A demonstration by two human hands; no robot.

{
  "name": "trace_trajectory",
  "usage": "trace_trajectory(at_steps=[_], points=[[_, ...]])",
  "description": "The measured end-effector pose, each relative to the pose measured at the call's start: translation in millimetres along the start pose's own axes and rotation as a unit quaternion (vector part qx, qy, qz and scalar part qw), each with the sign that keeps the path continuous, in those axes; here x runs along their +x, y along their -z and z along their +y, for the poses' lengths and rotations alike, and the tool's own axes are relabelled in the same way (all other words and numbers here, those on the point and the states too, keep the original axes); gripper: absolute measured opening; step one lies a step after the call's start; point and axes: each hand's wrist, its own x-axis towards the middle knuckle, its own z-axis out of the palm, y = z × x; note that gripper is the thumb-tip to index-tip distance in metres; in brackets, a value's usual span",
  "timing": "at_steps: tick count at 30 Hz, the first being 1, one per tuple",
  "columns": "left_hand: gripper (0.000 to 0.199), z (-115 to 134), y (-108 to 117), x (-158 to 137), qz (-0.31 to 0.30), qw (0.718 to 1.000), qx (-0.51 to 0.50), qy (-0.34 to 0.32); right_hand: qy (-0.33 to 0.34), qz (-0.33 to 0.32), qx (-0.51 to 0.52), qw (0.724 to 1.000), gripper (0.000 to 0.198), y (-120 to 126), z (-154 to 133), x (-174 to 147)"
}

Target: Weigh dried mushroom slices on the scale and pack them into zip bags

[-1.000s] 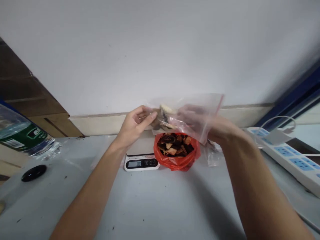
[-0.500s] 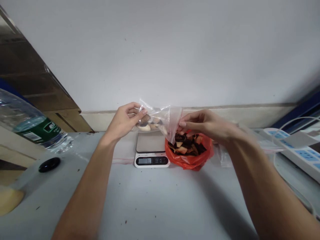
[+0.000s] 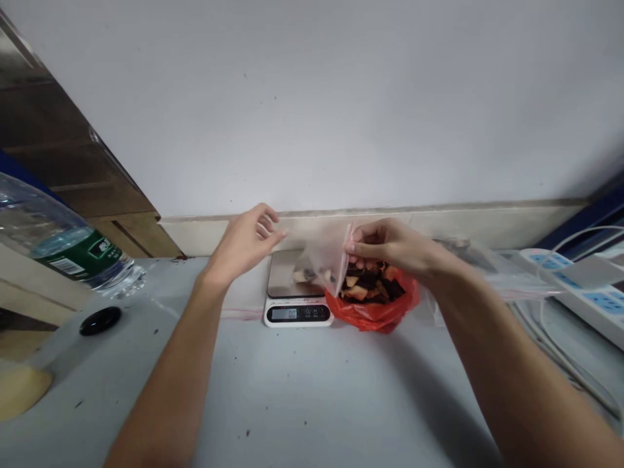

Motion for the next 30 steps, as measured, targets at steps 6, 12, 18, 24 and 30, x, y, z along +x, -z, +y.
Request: trace_trajectory(at_steps=[6,12,18,24,30], points=[[0.03,28.0,-14.2,-8.9,-0.269,0.956,-0.083,-0.082,0.028,-0.018,0.01,0.999,0.047,-18.3,0.6,6.3],[0.018,29.9,-18.6,-11.3,-0.231,0.969,-0.076,-0.05,0.01,-0.026,0.002,1.0,0.033,-22.7,-1.1,4.3],[0.013,32.3,-15.0,-10.3,-0.105,0.992,-0.062,-0.025,-0.024,-0.021,-0.057,0.998,0.024,-15.5,-3.0,1.8],[0.014,34.1,-21.9,-12.3,0.058,0.99,0.019,-0.131,0.12,0.249,-0.115,0.954,0.013,-32.2,-6.1,4.3],[0.019,47.0,-31.6,-21.1,0.083,0.952,0.071,-0.286,0.089,0.083,-0.163,0.979,0.015,-37.2,-10.7,-1.5]])
